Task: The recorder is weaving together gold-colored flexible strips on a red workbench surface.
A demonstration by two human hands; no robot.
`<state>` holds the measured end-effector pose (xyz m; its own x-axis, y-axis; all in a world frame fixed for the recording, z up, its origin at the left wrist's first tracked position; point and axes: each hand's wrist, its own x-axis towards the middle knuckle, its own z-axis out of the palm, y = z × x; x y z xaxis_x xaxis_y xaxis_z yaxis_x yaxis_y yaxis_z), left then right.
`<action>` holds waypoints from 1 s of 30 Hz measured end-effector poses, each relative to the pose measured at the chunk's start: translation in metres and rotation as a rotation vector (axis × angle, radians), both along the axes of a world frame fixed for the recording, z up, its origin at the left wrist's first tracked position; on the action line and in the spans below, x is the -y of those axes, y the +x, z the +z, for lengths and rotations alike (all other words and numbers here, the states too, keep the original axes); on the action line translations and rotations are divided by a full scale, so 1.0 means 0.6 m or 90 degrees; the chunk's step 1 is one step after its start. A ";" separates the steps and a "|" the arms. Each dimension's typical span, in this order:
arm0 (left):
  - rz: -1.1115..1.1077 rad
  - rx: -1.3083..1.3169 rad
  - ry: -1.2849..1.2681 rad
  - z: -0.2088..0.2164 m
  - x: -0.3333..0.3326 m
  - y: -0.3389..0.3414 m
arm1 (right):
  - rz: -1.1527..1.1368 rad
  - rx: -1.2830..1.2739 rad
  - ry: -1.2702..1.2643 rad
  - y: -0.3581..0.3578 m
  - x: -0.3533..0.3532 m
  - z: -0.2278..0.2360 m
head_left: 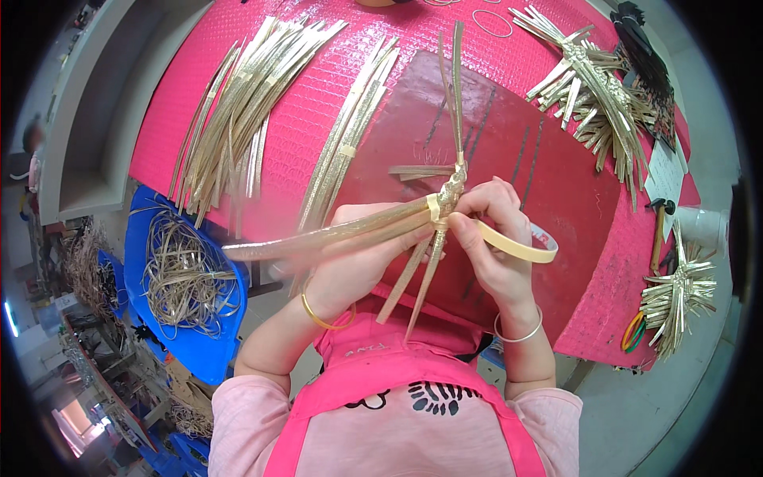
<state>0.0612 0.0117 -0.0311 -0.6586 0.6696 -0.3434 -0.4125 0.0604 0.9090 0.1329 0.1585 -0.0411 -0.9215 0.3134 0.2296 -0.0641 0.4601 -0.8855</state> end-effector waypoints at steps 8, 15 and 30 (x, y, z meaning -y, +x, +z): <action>0.195 0.101 0.229 -0.020 -0.042 0.030 | -0.170 -0.137 -0.296 -0.004 0.068 -0.016; 0.247 0.160 0.254 -0.046 -0.043 0.027 | 0.067 0.171 -0.160 0.040 -0.051 -0.033; 0.055 -0.685 -0.085 -0.060 -0.092 -0.076 | -0.197 0.081 -0.190 -0.046 -0.305 0.065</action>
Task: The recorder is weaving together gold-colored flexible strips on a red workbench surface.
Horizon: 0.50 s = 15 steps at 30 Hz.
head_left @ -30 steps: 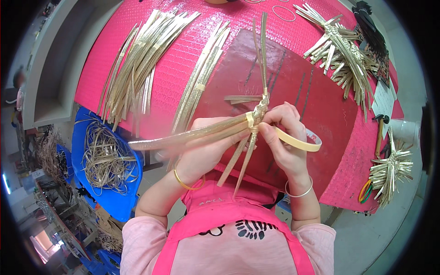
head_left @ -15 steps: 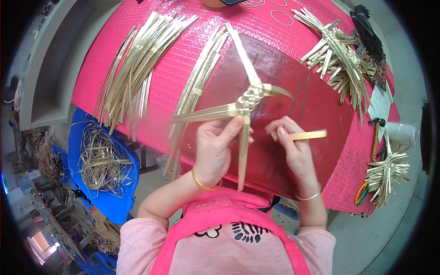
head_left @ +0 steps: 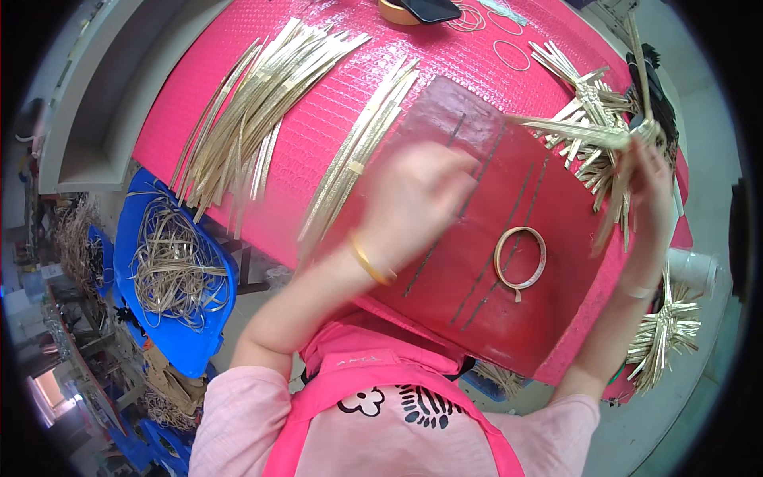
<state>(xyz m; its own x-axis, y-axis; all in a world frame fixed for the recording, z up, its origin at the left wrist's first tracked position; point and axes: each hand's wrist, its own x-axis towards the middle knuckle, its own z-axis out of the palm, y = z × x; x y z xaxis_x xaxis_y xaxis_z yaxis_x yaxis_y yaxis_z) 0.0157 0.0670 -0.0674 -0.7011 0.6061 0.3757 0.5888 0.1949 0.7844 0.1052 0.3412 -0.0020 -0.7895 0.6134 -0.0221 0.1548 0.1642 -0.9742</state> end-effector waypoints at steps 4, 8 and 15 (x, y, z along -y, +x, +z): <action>0.226 -0.010 -0.132 -0.018 0.047 -0.110 | -0.135 0.335 0.477 0.027 -0.285 -0.022; 0.215 0.029 -0.351 -0.026 0.089 -0.109 | 0.097 0.170 0.263 -0.052 -0.014 -0.043; 0.242 0.093 -0.324 -0.037 0.101 -0.079 | 0.405 0.182 0.167 -0.095 0.245 -0.042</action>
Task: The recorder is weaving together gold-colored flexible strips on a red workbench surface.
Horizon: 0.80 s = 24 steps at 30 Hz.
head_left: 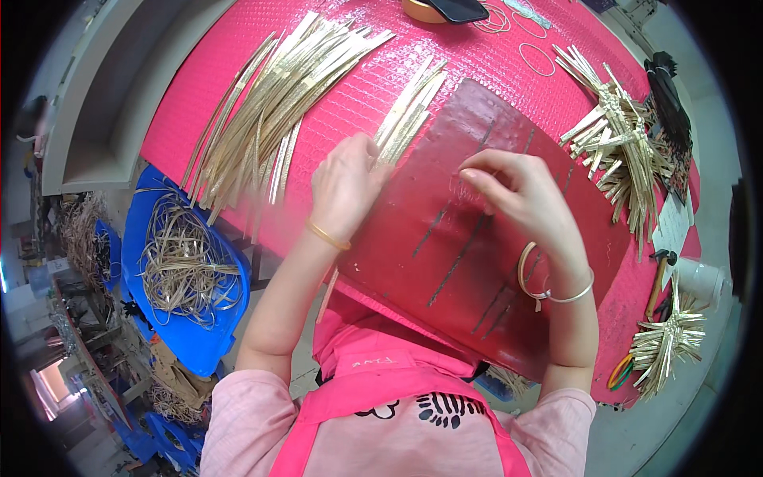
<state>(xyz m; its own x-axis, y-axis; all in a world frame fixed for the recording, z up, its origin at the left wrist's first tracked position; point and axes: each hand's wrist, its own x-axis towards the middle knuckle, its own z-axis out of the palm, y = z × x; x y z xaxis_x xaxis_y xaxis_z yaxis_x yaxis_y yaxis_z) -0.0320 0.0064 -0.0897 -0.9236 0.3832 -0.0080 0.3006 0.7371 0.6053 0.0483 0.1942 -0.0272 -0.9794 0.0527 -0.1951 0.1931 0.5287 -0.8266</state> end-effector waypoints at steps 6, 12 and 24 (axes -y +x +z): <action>-0.010 0.136 0.234 0.028 0.017 0.011 | -0.013 0.102 -0.219 0.003 0.055 -0.049; -0.084 0.279 0.421 0.055 -0.010 -0.025 | -0.063 0.031 -0.511 0.007 0.058 -0.031; -0.011 0.032 -0.093 -0.019 -0.089 -0.115 | -0.159 0.067 -0.509 0.071 0.019 -0.040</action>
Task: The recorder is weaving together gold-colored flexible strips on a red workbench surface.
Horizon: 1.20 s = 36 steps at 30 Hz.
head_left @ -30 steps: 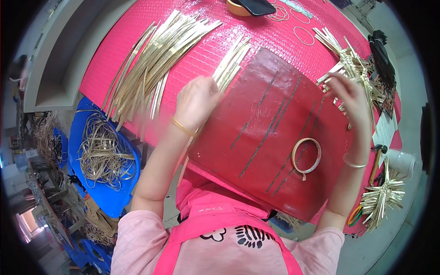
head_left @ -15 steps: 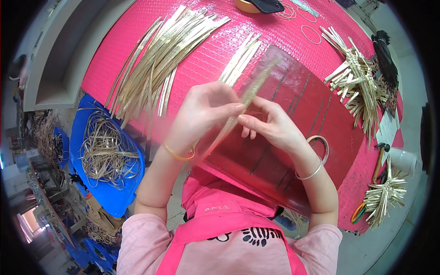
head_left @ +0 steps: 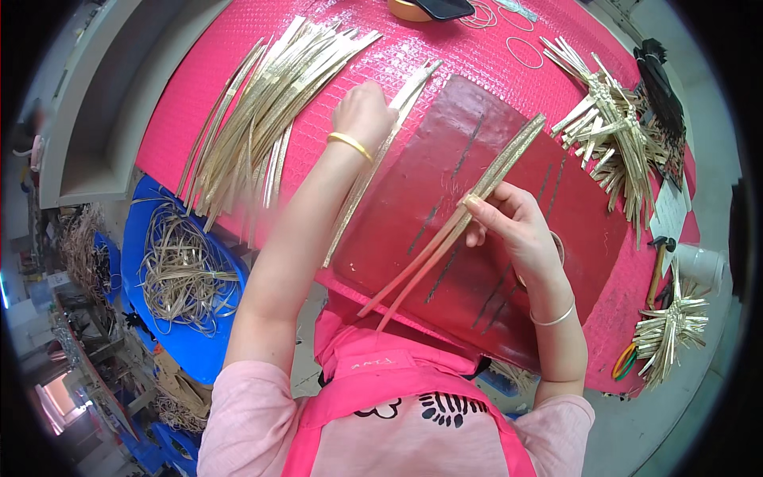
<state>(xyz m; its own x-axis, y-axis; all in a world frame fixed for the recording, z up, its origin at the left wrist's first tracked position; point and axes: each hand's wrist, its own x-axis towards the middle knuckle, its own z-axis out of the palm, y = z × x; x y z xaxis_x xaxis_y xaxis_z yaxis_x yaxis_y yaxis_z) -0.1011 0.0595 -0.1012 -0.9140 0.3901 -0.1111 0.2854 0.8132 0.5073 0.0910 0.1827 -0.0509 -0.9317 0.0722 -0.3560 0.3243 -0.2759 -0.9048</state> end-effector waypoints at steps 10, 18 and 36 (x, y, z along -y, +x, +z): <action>-0.126 0.371 0.335 0.168 0.055 0.053 | 0.105 -0.124 -0.188 -0.019 0.036 0.048; -0.140 0.343 0.459 0.203 0.075 0.118 | 0.035 -0.201 0.101 -0.014 0.063 0.055; -0.075 0.354 0.587 0.194 0.095 0.165 | -0.117 -0.321 0.439 -0.008 0.064 0.069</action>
